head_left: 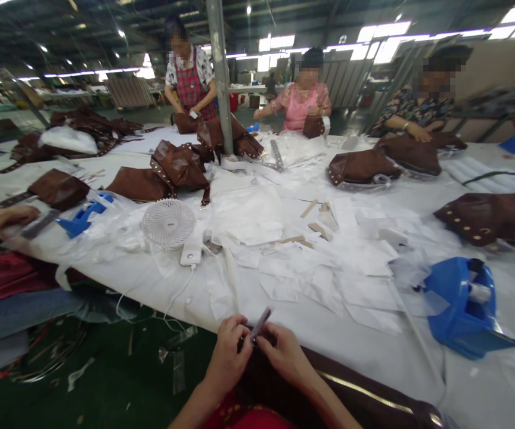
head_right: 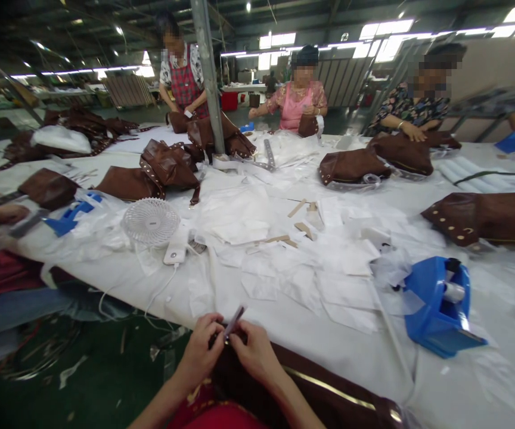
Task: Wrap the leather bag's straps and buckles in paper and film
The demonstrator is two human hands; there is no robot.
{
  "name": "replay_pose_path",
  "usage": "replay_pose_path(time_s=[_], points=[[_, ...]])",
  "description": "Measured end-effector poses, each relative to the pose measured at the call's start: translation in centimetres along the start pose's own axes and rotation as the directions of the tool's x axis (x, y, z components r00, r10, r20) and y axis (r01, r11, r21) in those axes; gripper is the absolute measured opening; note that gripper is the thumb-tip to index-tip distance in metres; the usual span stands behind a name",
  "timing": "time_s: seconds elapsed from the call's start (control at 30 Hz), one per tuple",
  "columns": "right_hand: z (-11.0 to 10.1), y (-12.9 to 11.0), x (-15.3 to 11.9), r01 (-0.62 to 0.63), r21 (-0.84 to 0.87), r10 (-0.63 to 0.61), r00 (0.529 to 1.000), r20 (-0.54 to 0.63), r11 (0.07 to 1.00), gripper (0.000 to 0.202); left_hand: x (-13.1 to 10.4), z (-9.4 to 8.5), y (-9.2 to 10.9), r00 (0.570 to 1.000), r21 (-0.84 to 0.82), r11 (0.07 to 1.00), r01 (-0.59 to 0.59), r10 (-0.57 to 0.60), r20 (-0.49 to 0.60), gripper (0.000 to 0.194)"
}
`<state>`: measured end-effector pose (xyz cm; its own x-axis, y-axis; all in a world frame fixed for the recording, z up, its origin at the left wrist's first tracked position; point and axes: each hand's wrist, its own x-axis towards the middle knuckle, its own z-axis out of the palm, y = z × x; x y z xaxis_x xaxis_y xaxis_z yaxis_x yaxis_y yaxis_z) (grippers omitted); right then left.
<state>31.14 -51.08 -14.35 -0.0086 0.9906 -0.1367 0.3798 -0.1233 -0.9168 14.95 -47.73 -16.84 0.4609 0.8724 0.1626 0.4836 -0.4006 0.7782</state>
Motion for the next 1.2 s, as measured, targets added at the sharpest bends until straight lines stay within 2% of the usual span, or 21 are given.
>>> replay_pose_path(time_s=[0.17,0.3,0.4,0.47,0.53,0.67,0.73,0.83,0.9,1.0,1.1,1.2], points=[[0.1,0.1,-0.2,0.1,-0.067,-0.1,0.995,0.002,0.993,0.019,0.2,-1.0,0.2,0.995,-0.082,0.997,0.005,0.003,0.103,0.006],[0.9,1.2,0.1,0.167,-0.114,-0.172,0.984,-0.04,0.979,0.019,0.2,-1.2,0.3,0.994,-0.099,0.995,-0.01,0.021,0.109,0.01],[0.8,2.1,0.7,0.111,-0.104,-0.13,0.971,-0.201,0.988,0.02,0.0,-0.6,0.3,0.999,-0.114,0.993,0.0,0.005,0.045,0.013],[0.3,2.5,0.8,0.037,-0.093,-0.066,0.94,-0.335,0.995,0.021,-0.2,0.0,0.3,0.999,-0.118,0.993,0.029,-0.033,-0.035,0.014],[-0.1,2.6,0.5,-0.02,-0.051,-0.001,0.925,-0.379,0.999,0.023,-0.5,0.5,0.3,0.992,-0.107,0.993,0.054,-0.066,-0.105,0.014],[0.4,1.7,-0.6,-0.087,0.237,0.152,0.95,-0.271,0.968,0.023,-0.8,1.3,0.3,0.983,-0.018,0.999,0.043,-0.046,-0.176,0.013],[1.1,1.0,-0.8,-0.081,0.327,0.163,0.959,-0.232,0.942,0.027,-0.8,1.4,0.2,0.983,0.045,0.999,0.015,-0.006,-0.182,0.012],[1.8,0.1,-0.5,-0.048,0.365,0.123,0.975,-0.186,0.93,0.028,-0.9,1.2,0.0,0.984,0.142,0.989,-0.04,0.063,-0.165,0.012],[1.9,-0.1,-0.1,-0.034,0.34,0.095,0.982,-0.163,0.94,0.021,-1.1,1.1,-0.1,0.981,0.201,0.976,-0.083,0.115,-0.154,0.015],[1.8,0.1,0.1,0.007,0.276,0.047,0.981,-0.187,0.961,0.014,-1.3,1.1,-0.1,0.978,0.253,0.959,-0.126,0.163,-0.13,0.019],[1.7,0.8,0.0,0.062,0.327,0.014,0.974,-0.225,0.943,0.016,-1.4,1.4,-0.3,0.983,0.226,0.969,-0.098,0.13,-0.132,0.017],[1.6,1.3,-0.2,0.072,0.409,0.022,0.975,-0.22,0.91,0.017,-1.2,1.4,-0.7,0.986,0.137,0.99,-0.016,0.039,-0.163,0.012]])
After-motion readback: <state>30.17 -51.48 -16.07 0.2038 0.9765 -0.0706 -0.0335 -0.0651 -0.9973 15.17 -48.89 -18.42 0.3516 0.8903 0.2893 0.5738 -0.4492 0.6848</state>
